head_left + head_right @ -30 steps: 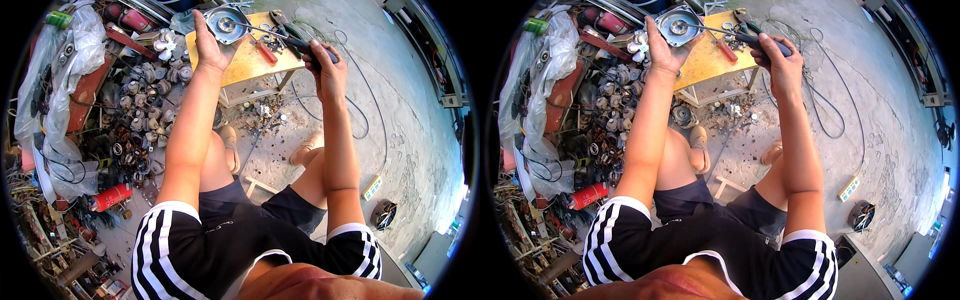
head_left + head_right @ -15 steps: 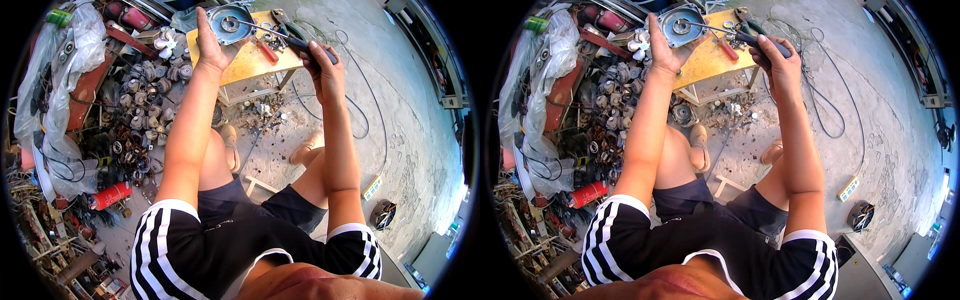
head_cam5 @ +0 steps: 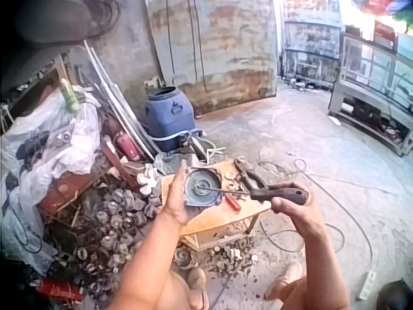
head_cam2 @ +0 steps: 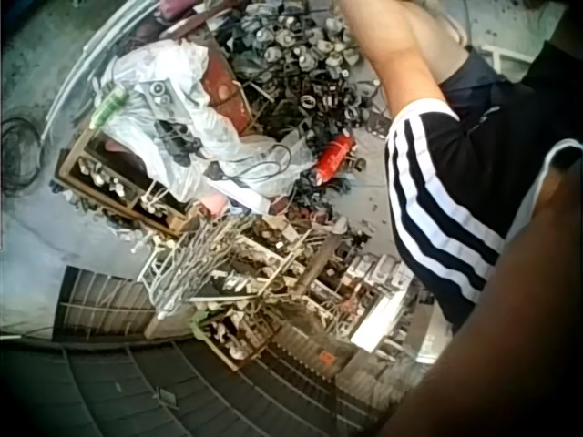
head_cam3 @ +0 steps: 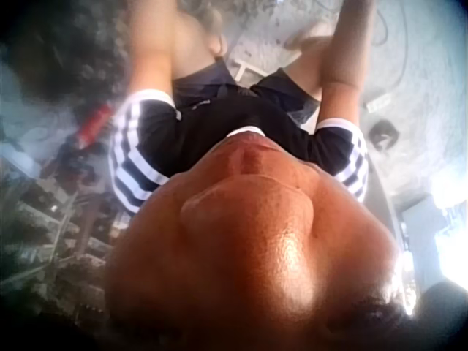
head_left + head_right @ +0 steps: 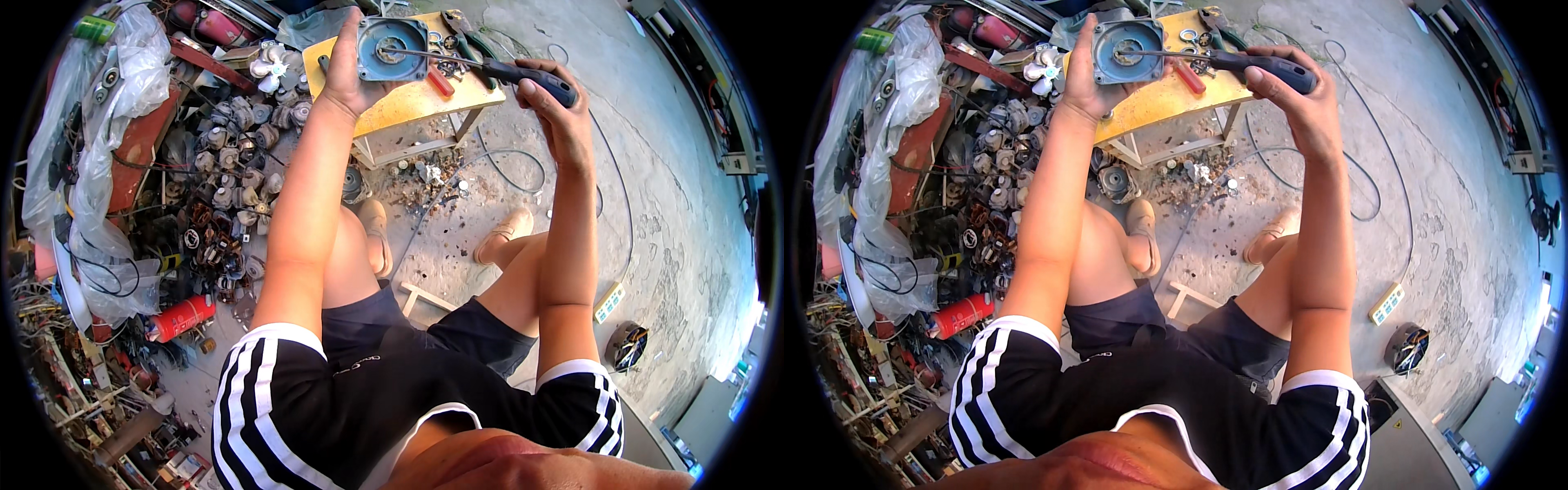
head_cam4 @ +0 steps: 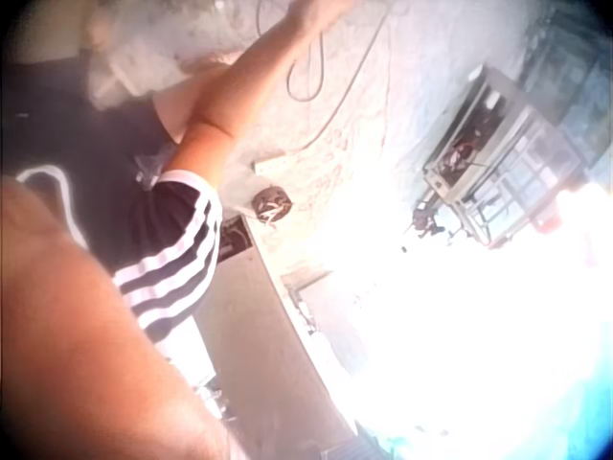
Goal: The person disassembles a small motorized part using a screwdriver and pliers, then picks up a larger motor component from a pile of parts on the ground and uses a screwdriver and pliers to pry at its casing while holding it by hand.
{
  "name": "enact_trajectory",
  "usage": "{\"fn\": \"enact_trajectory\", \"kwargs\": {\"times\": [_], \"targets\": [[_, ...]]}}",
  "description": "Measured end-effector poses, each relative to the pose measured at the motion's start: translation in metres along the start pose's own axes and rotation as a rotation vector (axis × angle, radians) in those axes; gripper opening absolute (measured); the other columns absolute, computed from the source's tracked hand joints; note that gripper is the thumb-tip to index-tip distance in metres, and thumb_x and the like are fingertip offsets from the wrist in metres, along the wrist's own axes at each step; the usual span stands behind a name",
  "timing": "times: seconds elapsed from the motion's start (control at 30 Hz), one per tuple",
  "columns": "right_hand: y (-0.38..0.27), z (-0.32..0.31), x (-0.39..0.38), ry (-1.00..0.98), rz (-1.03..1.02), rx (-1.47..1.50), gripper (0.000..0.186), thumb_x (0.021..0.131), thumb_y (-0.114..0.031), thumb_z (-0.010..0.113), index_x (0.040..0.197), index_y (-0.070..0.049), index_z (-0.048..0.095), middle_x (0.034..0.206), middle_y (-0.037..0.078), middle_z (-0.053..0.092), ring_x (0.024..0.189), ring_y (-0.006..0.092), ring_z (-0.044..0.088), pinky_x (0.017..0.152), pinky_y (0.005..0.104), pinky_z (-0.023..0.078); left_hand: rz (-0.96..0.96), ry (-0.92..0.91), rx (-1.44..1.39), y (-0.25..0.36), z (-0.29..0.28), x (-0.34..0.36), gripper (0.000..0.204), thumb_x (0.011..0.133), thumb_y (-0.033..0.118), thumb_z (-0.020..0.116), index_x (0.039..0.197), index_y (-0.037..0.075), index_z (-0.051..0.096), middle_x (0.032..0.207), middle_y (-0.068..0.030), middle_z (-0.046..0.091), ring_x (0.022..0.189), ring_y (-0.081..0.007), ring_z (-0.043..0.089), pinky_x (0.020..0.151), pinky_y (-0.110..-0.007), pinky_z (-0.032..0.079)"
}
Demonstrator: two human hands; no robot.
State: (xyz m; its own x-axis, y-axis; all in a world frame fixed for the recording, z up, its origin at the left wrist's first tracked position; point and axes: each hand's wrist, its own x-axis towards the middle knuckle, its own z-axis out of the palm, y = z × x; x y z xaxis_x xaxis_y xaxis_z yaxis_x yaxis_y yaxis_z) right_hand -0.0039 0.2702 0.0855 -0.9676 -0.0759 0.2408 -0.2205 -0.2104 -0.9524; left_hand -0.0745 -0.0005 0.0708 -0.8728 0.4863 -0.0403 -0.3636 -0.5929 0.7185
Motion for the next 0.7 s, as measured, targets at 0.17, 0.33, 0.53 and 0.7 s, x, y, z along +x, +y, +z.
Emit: {"fn": "enact_trajectory", "kwargs": {"times": [0.17,0.33,0.53,0.7], "targets": [[0.009,0.018,-0.005,0.119,-0.065,-0.049,0.033,0.082,-0.019,0.076,0.104,0.002,0.066,0.09,0.008,0.069,0.077,0.0123,0.066,0.072,0.024,0.054,0.142,0.225,-0.058,-0.001,0.009,0.007,0.059,0.093,0.062,0.04,0.113,0.011,0.062,0.102,-0.0069,0.068,0.091,-0.025,0.067,0.078,-0.044,0.056],[0.02,0.023,-0.006,0.302,-0.072,0.035,0.029,0.088,-0.018,0.069,0.106,0.004,0.064,0.082,0.009,0.066,0.071,0.0125,0.065,0.066,0.0242,0.053,0.214,0.25,-0.064,-0.001,0.009,0.006,0.058,0.093,0.062,0.04,0.112,0.012,0.062,0.102,-0.0061,0.068,0.09,-0.023,0.066,0.077,-0.042,0.056],[0.028,0.033,-0.003,0.43,0.014,0.199,0.026,0.089,-0.02,0.069,0.101,0.002,0.064,0.079,0.007,0.066,0.069,0.0112,0.065,0.063,0.0212,0.053,0.256,0.212,-0.086,-0.003,0.014,0.009,0.052,0.096,0.057,0.04,0.112,0.012,0.062,0.101,-0.0053,0.068,0.09,-0.0219,0.066,0.077,-0.04,0.056],[0.034,0.031,-0.001,0.514,0.093,0.363,0.022,0.088,-0.02,0.07,0.097,-0.001,0.064,0.079,0.005,0.067,0.069,0.0093,0.066,0.06,0.0183,0.055,0.281,0.165,-0.108,-0.005,0.01,0.01,0.051,0.097,0.055,0.041,0.111,0.011,0.061,0.101,-0.0051,0.068,0.089,-0.0216,0.066,0.078,-0.04,0.056]]}}
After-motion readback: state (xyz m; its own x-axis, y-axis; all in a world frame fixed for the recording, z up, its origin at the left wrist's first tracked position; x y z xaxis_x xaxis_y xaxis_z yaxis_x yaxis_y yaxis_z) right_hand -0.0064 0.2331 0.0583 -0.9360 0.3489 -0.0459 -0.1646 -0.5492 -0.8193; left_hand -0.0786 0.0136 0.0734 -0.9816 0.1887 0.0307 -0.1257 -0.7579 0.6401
